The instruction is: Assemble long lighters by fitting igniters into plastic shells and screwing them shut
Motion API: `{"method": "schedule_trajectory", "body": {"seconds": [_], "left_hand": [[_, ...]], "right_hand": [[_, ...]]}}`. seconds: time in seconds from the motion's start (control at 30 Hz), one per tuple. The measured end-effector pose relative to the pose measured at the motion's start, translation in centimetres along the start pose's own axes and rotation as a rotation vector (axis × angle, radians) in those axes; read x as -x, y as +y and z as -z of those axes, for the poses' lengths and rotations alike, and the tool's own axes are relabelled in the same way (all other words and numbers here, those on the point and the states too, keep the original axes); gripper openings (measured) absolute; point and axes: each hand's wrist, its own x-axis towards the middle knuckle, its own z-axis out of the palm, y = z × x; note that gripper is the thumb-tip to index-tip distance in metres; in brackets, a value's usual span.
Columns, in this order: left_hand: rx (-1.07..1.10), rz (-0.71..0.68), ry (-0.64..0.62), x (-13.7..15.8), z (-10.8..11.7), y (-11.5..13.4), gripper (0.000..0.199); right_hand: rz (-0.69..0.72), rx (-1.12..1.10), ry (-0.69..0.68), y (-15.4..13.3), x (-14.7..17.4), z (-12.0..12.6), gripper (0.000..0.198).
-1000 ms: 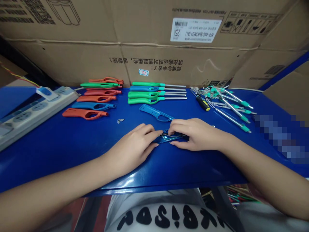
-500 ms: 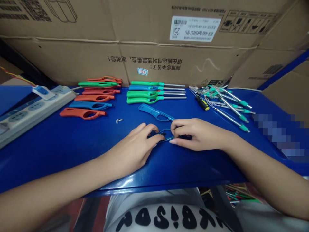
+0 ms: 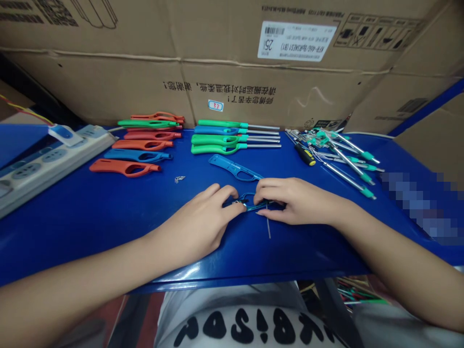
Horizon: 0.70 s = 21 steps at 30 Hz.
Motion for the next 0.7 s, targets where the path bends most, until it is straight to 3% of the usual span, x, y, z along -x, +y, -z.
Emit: {"method": "schedule_trajectory", "body": {"seconds": [0.23, 0.37, 0.5, 0.63, 0.7], "left_hand": [[-0.073, -0.012, -0.03, 0.2, 0.3, 0.2, 0.043], [-0.096, -0.015, -0.024, 0.2, 0.4, 0.1, 0.047], [-0.115, -0.019, -0.018, 0.2, 0.2, -0.2, 0.047], [-0.146, -0.062, 0.01, 0.2, -0.1, -0.6, 0.046], [-0.146, -0.075, 0.03, 0.2, -0.2, -0.8, 0.044]], "right_hand": [[0.02, 0.007, 0.023, -0.1, 0.0, -0.1, 0.014], [0.005, 0.007, 0.248, 1.1, 0.2, 1.2, 0.015], [-0.353, 0.332, 0.579, 5.4, 1.9, 3.7, 0.016], [-0.773, 0.522, 0.628, 10.5, 4.7, 5.5, 0.023], [-0.891, 0.506, 0.61, 12.2, 5.6, 5.7, 0.027]]}}
